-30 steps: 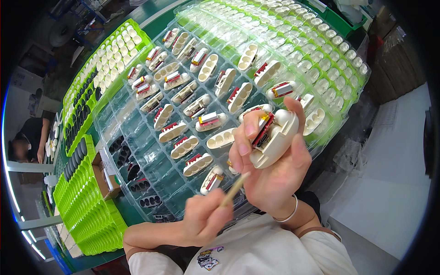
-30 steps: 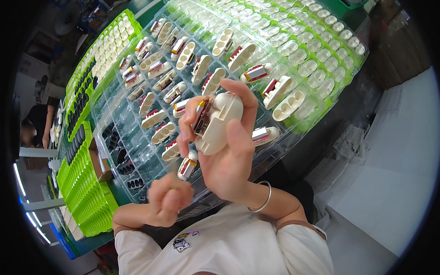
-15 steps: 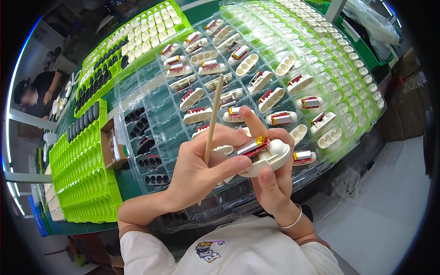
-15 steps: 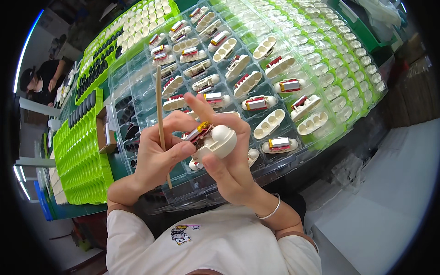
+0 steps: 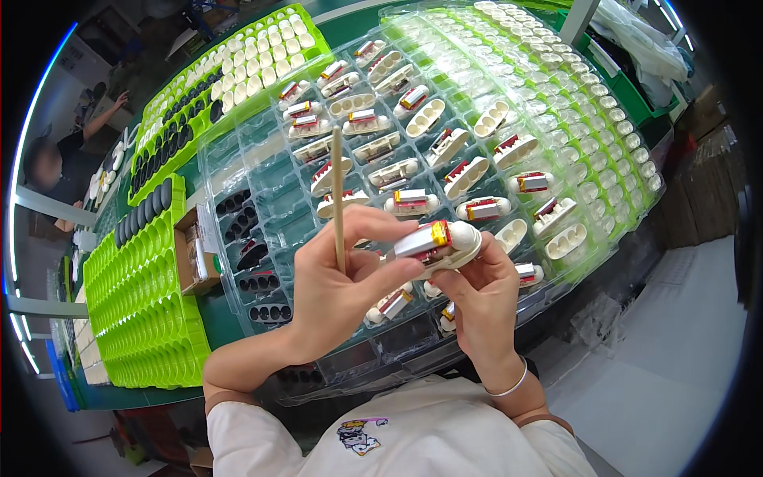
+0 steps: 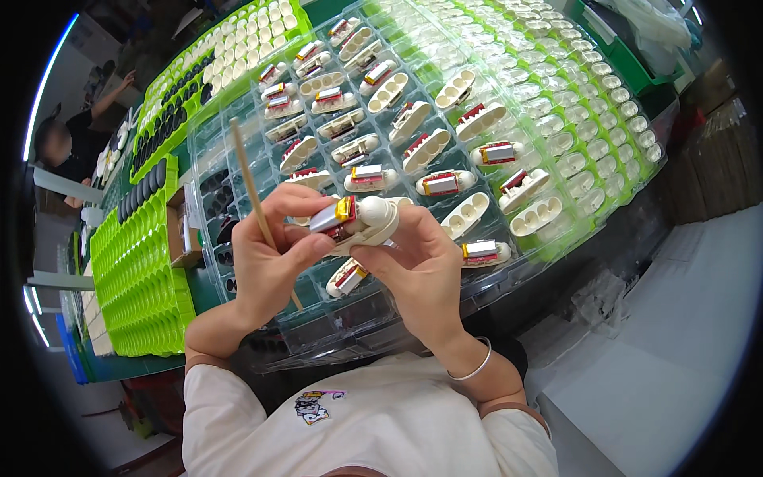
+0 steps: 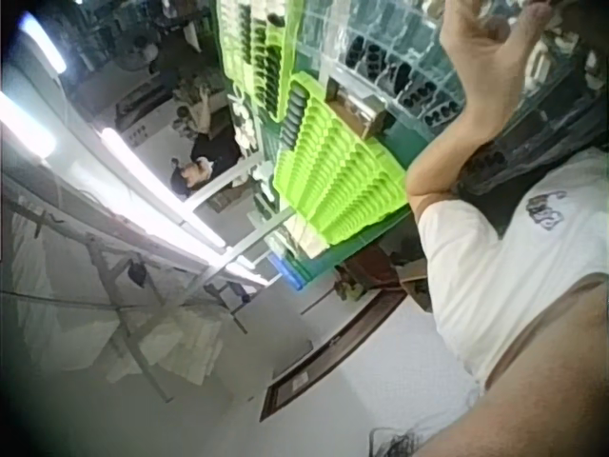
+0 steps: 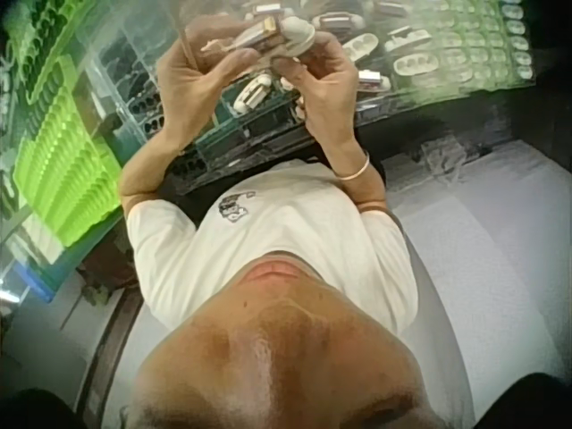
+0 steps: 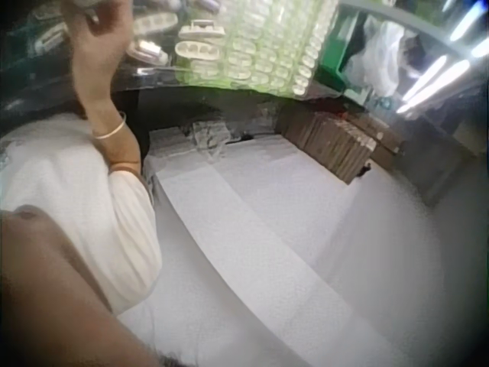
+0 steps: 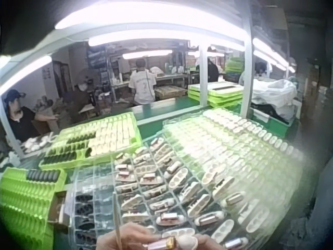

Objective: The person assembles small electronic devices by inserting batteries into white plastic casings using a wooden stick. They pick up a casing, place a battery inside, and use the stick to adjust the battery's position before placing the completed unit into a clear plastic tray.

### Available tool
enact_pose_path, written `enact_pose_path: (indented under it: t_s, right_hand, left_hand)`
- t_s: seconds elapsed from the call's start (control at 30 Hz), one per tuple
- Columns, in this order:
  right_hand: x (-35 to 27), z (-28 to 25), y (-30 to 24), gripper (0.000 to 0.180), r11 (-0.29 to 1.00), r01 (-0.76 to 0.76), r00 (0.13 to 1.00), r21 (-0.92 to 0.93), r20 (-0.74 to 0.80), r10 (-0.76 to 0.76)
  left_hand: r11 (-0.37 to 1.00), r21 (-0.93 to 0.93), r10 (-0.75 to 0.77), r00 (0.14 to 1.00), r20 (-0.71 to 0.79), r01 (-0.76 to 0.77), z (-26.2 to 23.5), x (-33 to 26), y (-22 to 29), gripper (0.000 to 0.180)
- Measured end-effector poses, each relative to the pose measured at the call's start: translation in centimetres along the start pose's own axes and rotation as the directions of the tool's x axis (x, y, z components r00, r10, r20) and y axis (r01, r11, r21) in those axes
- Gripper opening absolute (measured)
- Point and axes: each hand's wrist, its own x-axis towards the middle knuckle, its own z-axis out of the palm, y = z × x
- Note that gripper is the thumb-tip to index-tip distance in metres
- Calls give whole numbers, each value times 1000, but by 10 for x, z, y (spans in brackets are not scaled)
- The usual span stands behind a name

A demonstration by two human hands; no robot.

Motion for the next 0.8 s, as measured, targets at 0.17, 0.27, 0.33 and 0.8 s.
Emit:
enact_pose_path:
  t_s: [0.17, 0.27, 0.33, 0.8]
  right_hand:
    - [1, -4, -1, 30, 999, -44, 998, -31, -55, 42]
    - [0, -4, -2, 31, 999, 2, 1000, -44, -25, -3]
    - [-1, -5, -3, 31, 999, 17, 1000, -51, -15, -17]
    - [-3, -4, -8, 31, 996, 88, 996, -26, 11, -87]
  left_hand:
    - [925, 245, 289, 956, 51, -292, -1, -7, -4, 30]
    - [997, 78, 15, 1000, -19, -14, 2, 5, -1, 25]
    - [997, 71, -7, 1000, 21, 5, 1, 7, -4, 24]
    - [998, 7, -65, 992, 104, 65, -3, 4, 5, 27]
